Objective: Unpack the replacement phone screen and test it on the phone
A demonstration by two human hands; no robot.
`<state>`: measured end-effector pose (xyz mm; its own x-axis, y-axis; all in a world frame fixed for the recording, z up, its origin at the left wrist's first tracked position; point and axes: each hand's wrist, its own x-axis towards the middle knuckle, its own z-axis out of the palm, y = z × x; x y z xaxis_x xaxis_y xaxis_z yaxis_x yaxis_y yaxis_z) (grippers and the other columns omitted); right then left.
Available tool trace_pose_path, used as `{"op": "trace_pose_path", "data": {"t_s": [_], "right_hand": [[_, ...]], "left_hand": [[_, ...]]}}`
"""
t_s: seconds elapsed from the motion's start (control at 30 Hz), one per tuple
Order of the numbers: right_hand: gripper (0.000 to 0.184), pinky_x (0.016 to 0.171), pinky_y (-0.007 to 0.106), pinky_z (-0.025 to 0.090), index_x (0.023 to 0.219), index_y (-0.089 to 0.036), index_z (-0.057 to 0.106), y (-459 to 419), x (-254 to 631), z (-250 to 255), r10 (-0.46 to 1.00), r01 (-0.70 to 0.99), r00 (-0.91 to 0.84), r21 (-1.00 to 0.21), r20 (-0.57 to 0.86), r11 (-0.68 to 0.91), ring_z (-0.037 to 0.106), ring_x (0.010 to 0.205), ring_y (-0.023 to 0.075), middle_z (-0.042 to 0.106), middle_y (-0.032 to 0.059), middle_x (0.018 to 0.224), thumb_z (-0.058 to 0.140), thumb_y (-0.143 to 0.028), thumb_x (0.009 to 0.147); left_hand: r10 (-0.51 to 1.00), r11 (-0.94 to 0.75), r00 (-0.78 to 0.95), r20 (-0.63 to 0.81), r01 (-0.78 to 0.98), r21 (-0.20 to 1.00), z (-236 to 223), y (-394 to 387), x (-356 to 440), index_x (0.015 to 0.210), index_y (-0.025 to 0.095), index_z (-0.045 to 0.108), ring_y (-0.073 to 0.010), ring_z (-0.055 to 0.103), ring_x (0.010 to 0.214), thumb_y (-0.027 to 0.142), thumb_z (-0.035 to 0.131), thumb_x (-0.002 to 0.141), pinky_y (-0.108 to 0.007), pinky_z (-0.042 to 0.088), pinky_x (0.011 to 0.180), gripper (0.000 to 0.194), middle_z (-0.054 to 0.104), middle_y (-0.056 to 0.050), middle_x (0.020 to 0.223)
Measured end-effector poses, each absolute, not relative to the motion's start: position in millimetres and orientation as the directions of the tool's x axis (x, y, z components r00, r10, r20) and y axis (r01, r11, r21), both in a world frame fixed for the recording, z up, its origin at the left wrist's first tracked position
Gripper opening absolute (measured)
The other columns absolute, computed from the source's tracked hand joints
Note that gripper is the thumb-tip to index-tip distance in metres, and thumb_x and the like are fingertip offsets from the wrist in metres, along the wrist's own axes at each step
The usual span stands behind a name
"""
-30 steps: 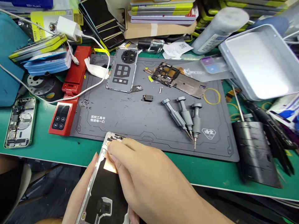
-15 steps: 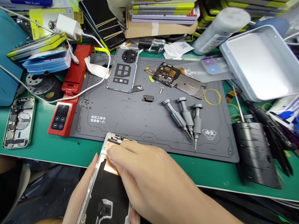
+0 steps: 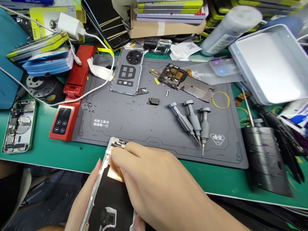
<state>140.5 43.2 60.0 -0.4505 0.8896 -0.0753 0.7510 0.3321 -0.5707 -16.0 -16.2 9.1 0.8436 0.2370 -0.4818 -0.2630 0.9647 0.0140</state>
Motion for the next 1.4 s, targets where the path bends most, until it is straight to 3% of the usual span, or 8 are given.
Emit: {"op": "trace_pose_path", "data": {"t_s": [0.37, 0.5, 0.63, 0.73, 1.0, 1.17, 1.27, 1.4], "right_hand": [[0.030, 0.046, 0.028, 0.035, 0.074, -0.025, 0.045, 45.9, 139.8, 64.4, 0.897, 0.789, -0.427, -0.532, -0.115, 0.308, 0.056, 0.047, 0.0155, 0.054, -0.0048, 0.064, 0.040, -0.013, 0.101], [0.030, 0.047, 0.026, 0.039, 0.074, -0.025, 0.046, 45.4, 140.1, 65.6, 0.882, 0.756, -0.446, -0.592, -0.154, 0.279, 0.058, 0.048, 0.0134, 0.056, -0.0056, 0.065, 0.039, -0.011, 0.101], [0.031, 0.048, 0.026, 0.041, 0.075, -0.025, 0.047, 47.7, 141.4, 66.1, 0.878, 0.738, -0.450, -0.623, -0.166, 0.260, 0.058, 0.048, 0.0130, 0.056, -0.0060, 0.064, 0.038, -0.011, 0.101], [0.029, 0.047, 0.028, 0.038, 0.076, -0.025, 0.049, 48.2, 141.0, 66.0, 0.893, 0.783, -0.416, -0.567, -0.171, 0.256, 0.059, 0.051, 0.0159, 0.057, -0.0043, 0.065, 0.039, -0.013, 0.100], [0.030, 0.049, 0.027, 0.045, 0.077, -0.025, 0.054, 48.4, 140.0, 66.8, 0.893, 0.769, -0.421, -0.586, -0.161, 0.257, 0.063, 0.054, 0.0166, 0.062, -0.0021, 0.067, 0.040, -0.012, 0.100], [0.025, 0.059, 0.028, 0.057, 0.106, -0.029, 0.067, 48.3, 142.3, 64.0, 0.946, 0.689, -0.269, -0.722, -0.181, 0.058, 0.069, 0.054, 0.0150, 0.075, -0.0024, 0.079, 0.043, -0.023, 0.108], [0.019, 0.046, 0.024, 0.057, 0.123, -0.035, 0.061, 42.8, 142.6, 66.7, 0.967, 0.558, -0.102, -0.818, -0.234, -0.139, 0.065, 0.039, 0.0131, 0.072, -0.0081, 0.068, 0.049, -0.034, 0.108], [0.014, 0.036, 0.020, 0.054, 0.096, -0.032, 0.068, 33.8, 146.0, 71.8, 0.960, 0.495, -0.039, -0.840, -0.279, -0.223, 0.063, 0.033, 0.0134, 0.066, -0.0086, 0.056, 0.057, -0.037, 0.104]], "left_hand": [[0.287, 0.954, 0.842, -0.458, -0.292, 0.060, 14.3, -10.1, -19.6, 0.072, 0.014, 0.075, -0.0368, 0.077, 0.077, 0.100, 0.010, 0.081, -0.062, 0.054, 0.101, 0.108, 0.068, -0.013, 0.056], [0.323, 0.942, 0.826, -0.462, -0.327, 0.074, 16.7, -7.6, -19.6, 0.068, 0.017, 0.075, -0.0372, 0.078, 0.078, 0.100, 0.019, 0.082, -0.062, 0.056, 0.100, 0.101, 0.066, -0.011, 0.053], [0.348, 0.935, 0.844, -0.408, -0.343, 0.089, 13.2, -6.4, -23.6, 0.088, 0.018, 0.083, -0.0382, 0.080, 0.084, 0.098, 0.038, 0.082, -0.061, 0.061, 0.092, 0.092, 0.074, -0.012, 0.061], [0.343, 0.937, 0.861, -0.374, -0.344, 0.068, 11.1, -6.6, -24.9, 0.094, 0.016, 0.084, -0.0406, 0.080, 0.088, 0.099, 0.036, 0.082, -0.064, 0.062, 0.090, 0.096, 0.075, -0.013, 0.063], [0.306, 0.947, 0.849, -0.431, -0.319, 0.044, 17.4, -9.0, -27.9, 0.095, 0.016, 0.084, -0.0407, 0.079, 0.092, 0.096, 0.039, 0.083, -0.064, 0.057, 0.100, 0.093, 0.075, -0.013, 0.065], [0.312, 0.935, 0.842, -0.440, -0.355, -0.018, 11.4, -9.6, -27.9, 0.105, 0.012, 0.080, -0.0392, 0.080, 0.091, 0.096, 0.032, 0.085, -0.062, 0.058, 0.097, 0.099, 0.080, -0.017, 0.079], [0.354, 0.918, 0.833, -0.425, -0.396, -0.010, 9.6, -7.4, -25.4, 0.114, 0.009, 0.078, -0.0381, 0.079, 0.090, 0.093, 0.036, 0.087, -0.061, 0.058, 0.098, 0.098, 0.080, -0.018, 0.086], [0.407, 0.894, 0.793, -0.453, -0.448, 0.018, 13.9, -8.0, -25.5, 0.114, 0.012, 0.081, -0.0406, 0.077, 0.105, 0.087, 0.043, 0.090, -0.057, 0.058, 0.102, 0.087, 0.080, -0.022, 0.104]]}}
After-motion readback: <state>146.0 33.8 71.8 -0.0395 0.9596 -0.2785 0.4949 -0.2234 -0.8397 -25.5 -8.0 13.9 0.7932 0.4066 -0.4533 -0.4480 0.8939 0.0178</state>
